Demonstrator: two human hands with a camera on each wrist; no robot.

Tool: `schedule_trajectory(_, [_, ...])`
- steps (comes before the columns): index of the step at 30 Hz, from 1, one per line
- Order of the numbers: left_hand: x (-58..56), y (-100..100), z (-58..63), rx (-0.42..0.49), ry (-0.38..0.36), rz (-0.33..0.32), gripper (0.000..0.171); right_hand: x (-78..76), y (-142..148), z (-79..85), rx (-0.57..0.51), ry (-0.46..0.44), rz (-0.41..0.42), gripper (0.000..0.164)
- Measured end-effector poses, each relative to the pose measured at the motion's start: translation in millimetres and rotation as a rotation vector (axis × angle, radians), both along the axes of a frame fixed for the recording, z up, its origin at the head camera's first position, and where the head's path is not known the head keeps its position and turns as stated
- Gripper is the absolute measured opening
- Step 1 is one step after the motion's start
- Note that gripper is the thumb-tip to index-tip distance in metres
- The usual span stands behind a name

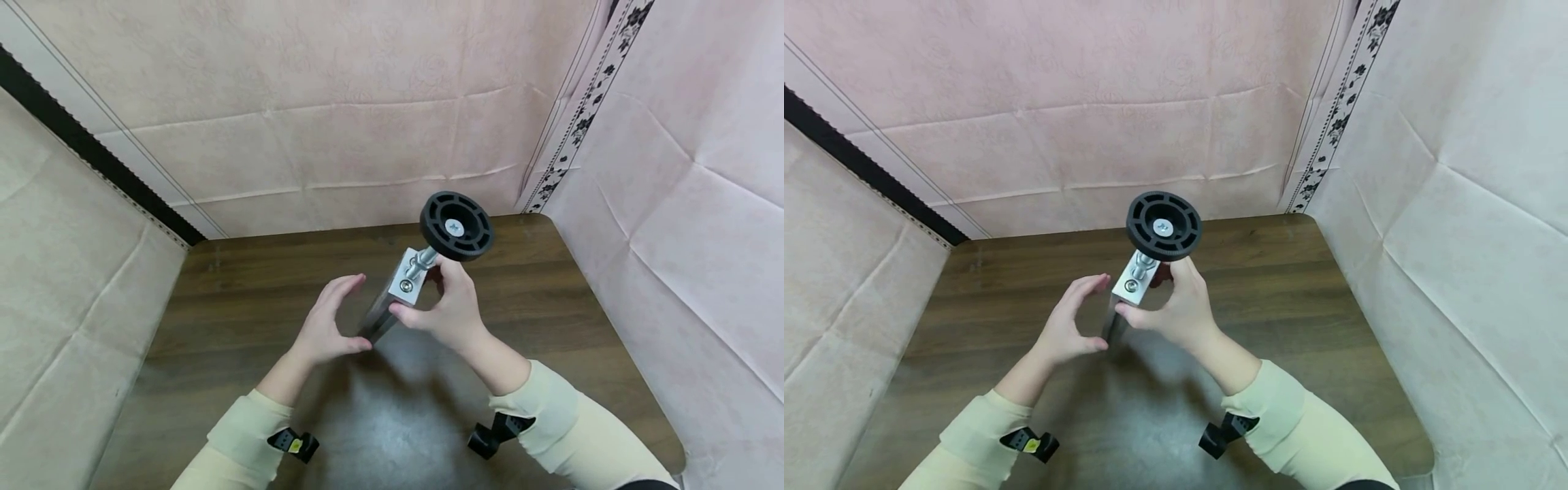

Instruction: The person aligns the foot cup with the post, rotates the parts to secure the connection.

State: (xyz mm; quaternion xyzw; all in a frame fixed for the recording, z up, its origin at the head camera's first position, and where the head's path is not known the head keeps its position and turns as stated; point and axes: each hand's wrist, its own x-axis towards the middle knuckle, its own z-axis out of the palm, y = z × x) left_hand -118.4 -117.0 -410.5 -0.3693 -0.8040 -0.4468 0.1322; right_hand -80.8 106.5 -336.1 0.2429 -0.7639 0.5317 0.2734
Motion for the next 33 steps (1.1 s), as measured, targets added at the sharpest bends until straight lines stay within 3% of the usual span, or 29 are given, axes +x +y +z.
schedule_trajectory(5, [-1.0, -0.4, -0.2, -0.107, -0.107, -0.059, 0.109, -1.1, 3.3, -3.2, -0.029, 0.003, 0.098, 0.053])
schedule_trajectory(10, [0.0, 2.4, -3.6, -0.147, -0.188, -0.094, 0.111, -3.7, 3.1, -5.7, -0.091, 0.022, 0.204, 0.061])
schedule_trajectory(18, [4.8, 4.1, -3.8, -0.123, -0.265, -0.073, 0.076, -4.7, 4.7, -6.2, -0.142, 0.015, 0.251, 0.071])
schedule_trajectory(23, [7.3, 3.6, 0.4, -0.113, -0.286, -0.034, 0.068, -6.7, 7.4, -6.5, -0.191, -0.028, 0.320, 0.075])
schedule_trajectory(28, [6.5, 1.3, 1.0, -0.097, -0.262, -0.002, 0.066, -9.3, 10.4, -7.5, -0.242, -0.085, 0.387, 0.078])
schedule_trajectory(33, [5.4, -1.7, -0.3, -0.099, -0.234, 0.020, 0.063, -11.9, 14.7, -11.7, -0.260, -0.142, 0.404, 0.081])
